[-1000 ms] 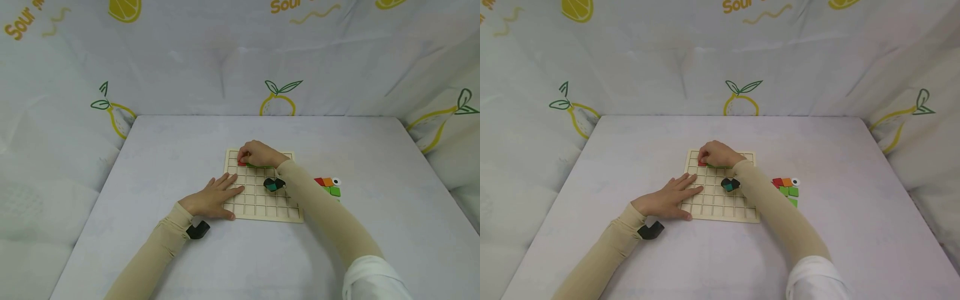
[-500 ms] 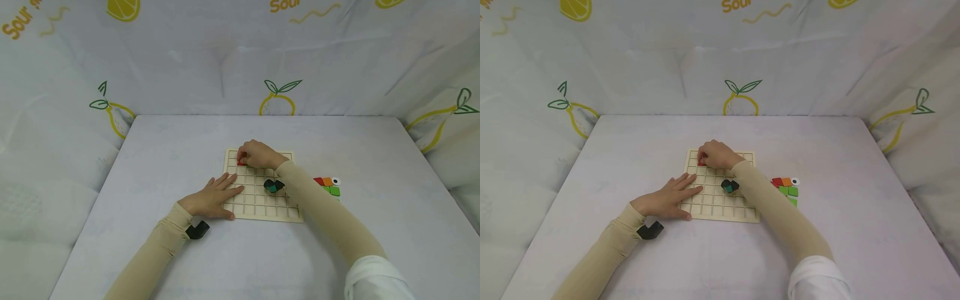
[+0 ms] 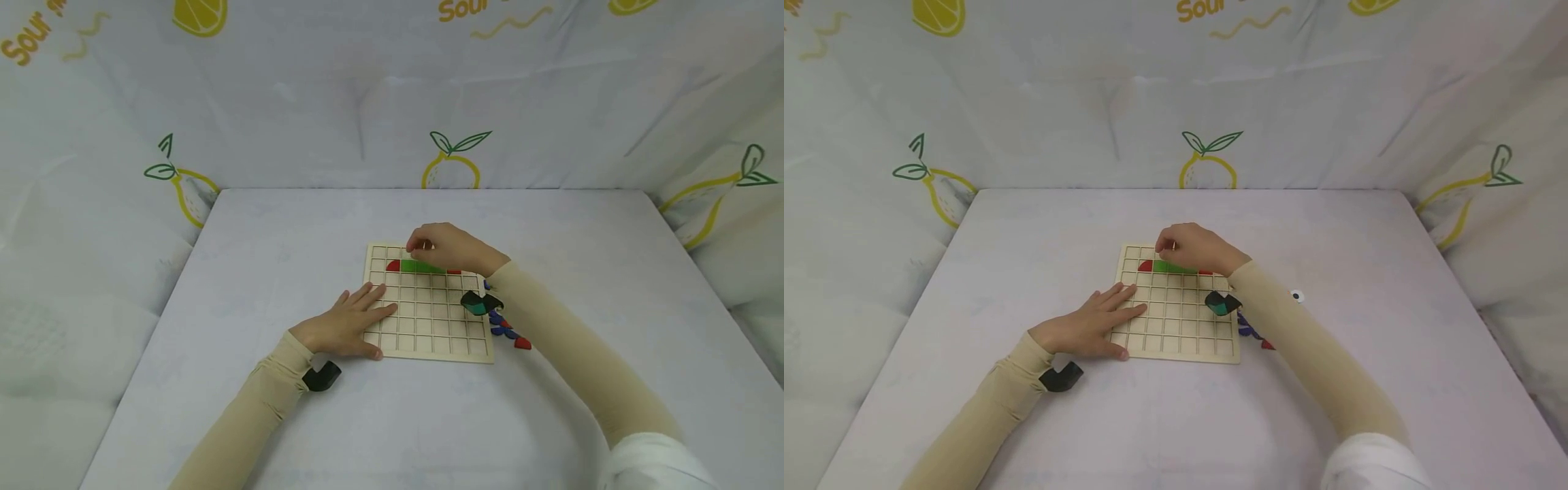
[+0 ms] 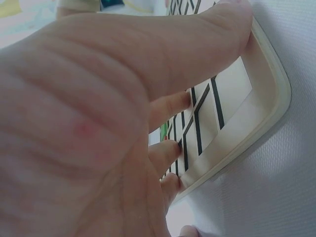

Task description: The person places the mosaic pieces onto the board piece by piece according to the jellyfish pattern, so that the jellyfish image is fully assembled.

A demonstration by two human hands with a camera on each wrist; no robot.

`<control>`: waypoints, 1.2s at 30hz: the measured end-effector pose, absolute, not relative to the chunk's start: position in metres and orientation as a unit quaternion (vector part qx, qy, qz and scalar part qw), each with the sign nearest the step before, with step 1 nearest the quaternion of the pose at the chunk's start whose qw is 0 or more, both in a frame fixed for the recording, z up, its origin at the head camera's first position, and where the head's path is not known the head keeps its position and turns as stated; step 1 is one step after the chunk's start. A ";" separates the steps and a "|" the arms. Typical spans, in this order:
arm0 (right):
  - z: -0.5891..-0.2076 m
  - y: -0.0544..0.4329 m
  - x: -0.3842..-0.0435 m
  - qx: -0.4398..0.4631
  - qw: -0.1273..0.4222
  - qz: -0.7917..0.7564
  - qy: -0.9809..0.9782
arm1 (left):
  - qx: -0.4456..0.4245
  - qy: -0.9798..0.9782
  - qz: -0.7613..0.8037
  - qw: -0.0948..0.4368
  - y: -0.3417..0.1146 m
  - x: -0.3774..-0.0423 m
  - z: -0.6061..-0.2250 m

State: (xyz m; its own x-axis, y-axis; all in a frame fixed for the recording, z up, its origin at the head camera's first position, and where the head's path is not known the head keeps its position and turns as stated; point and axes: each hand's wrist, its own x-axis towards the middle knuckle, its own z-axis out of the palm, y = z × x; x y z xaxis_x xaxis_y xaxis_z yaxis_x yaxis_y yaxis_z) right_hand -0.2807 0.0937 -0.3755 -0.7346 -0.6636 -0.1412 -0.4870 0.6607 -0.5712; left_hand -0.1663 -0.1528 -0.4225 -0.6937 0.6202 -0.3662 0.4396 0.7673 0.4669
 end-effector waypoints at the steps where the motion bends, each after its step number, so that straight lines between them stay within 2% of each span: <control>1: -0.374 0.098 -0.278 -0.321 0.172 -0.257 0.895 | 0.293 0.904 0.176 0.259 -0.153 -0.166 -0.422; 21: -0.365 0.199 -0.240 -0.212 0.152 -0.253 0.931 | 0.293 0.905 0.174 0.255 -0.152 -0.165 -0.422; 36: -0.380 0.250 -0.222 -0.143 0.147 -0.259 0.944 | 0.297 0.904 0.175 0.254 -0.151 -0.165 -0.423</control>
